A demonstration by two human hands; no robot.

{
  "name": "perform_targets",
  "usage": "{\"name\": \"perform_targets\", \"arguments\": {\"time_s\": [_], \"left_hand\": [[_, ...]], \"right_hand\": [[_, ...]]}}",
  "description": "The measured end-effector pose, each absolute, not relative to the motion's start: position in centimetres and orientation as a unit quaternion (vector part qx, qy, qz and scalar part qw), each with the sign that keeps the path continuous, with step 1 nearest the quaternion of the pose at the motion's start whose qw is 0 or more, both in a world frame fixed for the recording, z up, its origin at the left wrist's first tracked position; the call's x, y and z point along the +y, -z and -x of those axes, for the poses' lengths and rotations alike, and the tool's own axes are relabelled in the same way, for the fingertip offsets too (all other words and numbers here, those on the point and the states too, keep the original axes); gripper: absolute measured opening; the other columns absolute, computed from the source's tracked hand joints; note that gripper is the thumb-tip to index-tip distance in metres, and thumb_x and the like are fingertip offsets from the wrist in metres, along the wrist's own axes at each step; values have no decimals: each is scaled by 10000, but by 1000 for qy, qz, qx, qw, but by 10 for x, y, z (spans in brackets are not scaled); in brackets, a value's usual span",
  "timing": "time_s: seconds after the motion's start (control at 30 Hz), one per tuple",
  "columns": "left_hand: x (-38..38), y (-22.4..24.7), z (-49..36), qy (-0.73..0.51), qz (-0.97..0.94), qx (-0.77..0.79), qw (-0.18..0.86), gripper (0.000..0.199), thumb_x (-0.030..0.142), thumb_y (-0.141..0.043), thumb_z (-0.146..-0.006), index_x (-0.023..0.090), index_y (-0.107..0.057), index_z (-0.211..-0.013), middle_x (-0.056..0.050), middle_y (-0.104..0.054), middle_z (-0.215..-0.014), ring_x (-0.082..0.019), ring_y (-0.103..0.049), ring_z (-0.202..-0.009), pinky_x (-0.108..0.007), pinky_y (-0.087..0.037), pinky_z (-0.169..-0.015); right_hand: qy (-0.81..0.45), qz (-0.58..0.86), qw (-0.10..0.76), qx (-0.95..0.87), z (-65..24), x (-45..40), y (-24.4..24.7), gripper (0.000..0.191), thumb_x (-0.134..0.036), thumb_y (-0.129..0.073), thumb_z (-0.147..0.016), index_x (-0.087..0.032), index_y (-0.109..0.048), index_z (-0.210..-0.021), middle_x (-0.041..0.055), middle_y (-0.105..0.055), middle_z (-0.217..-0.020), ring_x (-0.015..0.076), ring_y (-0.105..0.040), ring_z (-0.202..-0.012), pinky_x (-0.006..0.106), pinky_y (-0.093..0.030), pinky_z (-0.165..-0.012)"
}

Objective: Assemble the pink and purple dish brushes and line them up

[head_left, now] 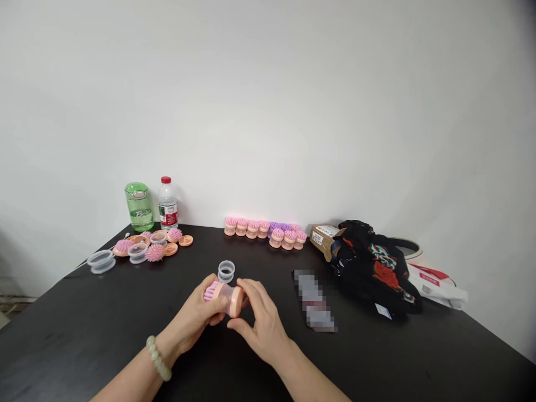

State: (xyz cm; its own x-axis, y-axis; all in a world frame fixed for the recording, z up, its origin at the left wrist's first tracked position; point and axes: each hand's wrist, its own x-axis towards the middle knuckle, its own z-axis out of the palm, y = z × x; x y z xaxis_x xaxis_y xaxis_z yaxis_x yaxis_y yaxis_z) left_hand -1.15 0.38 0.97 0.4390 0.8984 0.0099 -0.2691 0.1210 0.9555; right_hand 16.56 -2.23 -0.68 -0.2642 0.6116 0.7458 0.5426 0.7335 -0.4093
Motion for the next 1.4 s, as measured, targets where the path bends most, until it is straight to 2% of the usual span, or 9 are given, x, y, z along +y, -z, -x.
{"name": "perform_targets", "arguments": {"time_s": [0.07, 0.2, 0.53, 0.77, 0.93, 1.07, 1.23, 1.33, 1.4], "left_hand": [[5, -8, 12, -428, -486, 322, 691, 500, 603, -732, -727, 193, -454, -798, 62, -482, -641, -45, -351, -504, -192, -224, -471], [6, -6, 13, -420, -469, 352, 693, 464, 595, -712, -756, 191, -511, -862, 44, -530, -674, -52, -417, -522, -190, -240, -482], [3, -8, 10, -444, -482, 334, 677, 376, 506, -737, -773, 213, -522, -867, 49, -518, -703, -74, -408, -582, -188, -309, -527], [1, -11, 14, -477, -541, 297, 626, 410, 372, -791, -740, 251, -546, -1046, -4, -607, -940, -171, -547, -853, -259, -421, -761], [3, -16, 16, -477, -520, 293, 645, 364, 391, -767, -759, 234, -598, -1041, -24, -622, -956, -186, -556, -884, -276, -436, -782], [4, -17, 15, -481, -522, 318, 628, 389, 421, -806, -707, 209, -632, -984, -6, -626, -852, -154, -551, -775, -247, -442, -697], [6, -8, 9, -425, -477, 344, 688, 400, 554, -691, -788, 164, -603, -762, 19, -556, -621, -95, -472, -539, -202, -370, -490], [8, -1, 8, -386, -434, 337, 742, 458, 582, -634, -826, 149, -579, -684, 30, -506, -539, -67, -415, -460, -175, -267, -418], [9, 0, 10, -395, -415, 327, 751, 428, 552, -663, -821, 145, -590, -710, 36, -506, -559, -58, -421, -470, -167, -283, -428]], "right_hand": [[-27, 345, 480, -806, -168, -21, 5, 608, -486, -565, -928, -185, -393, -1427, 171, -566, -1263, 270, -597, -1077, 401, -597, -816], [-21, 336, 459, -822, -166, -21, 3, 463, -298, -577, -946, -210, -453, -1383, 138, -591, -1232, 269, -589, -1094, 457, -544, -938], [-140, 380, 505, -762, -157, -18, 19, 432, -232, -654, -863, -210, -499, -1266, 106, -591, -1140, 218, -654, -960, 360, -596, -828], [-272, 391, 524, -706, -156, -12, 22, 401, -300, -649, -866, -235, -535, -1246, 38, -660, -975, 177, -659, -812, 277, -584, -663], [-218, 384, 538, -718, -160, -13, 21, 455, -312, -660, -865, -237, -526, -1294, 66, -647, -1046, 181, -658, -815, 301, -586, -714], [-154, 360, 542, -744, -161, -16, 15, 459, -279, -663, -868, -252, -524, -1305, 71, -622, -1046, 175, -636, -778, 315, -588, -706], [27, 298, 509, -807, -158, -24, 3, 489, -19, -465, -889, -316, -548, -1269, 80, -579, -1113, 213, -582, -971, 400, -568, -808], [68, 280, 490, -823, -158, -26, 1, 571, 23, -440, -886, -335, -512, -1325, 92, -555, -1188, 217, -556, -1037, 415, -564, -841], [52, 291, 475, -829, -160, -26, 1, 567, -12, -471, -901, -306, -462, -1386, 118, -526, -1256, 233, -548, -1091, 427, -561, -876]]}}
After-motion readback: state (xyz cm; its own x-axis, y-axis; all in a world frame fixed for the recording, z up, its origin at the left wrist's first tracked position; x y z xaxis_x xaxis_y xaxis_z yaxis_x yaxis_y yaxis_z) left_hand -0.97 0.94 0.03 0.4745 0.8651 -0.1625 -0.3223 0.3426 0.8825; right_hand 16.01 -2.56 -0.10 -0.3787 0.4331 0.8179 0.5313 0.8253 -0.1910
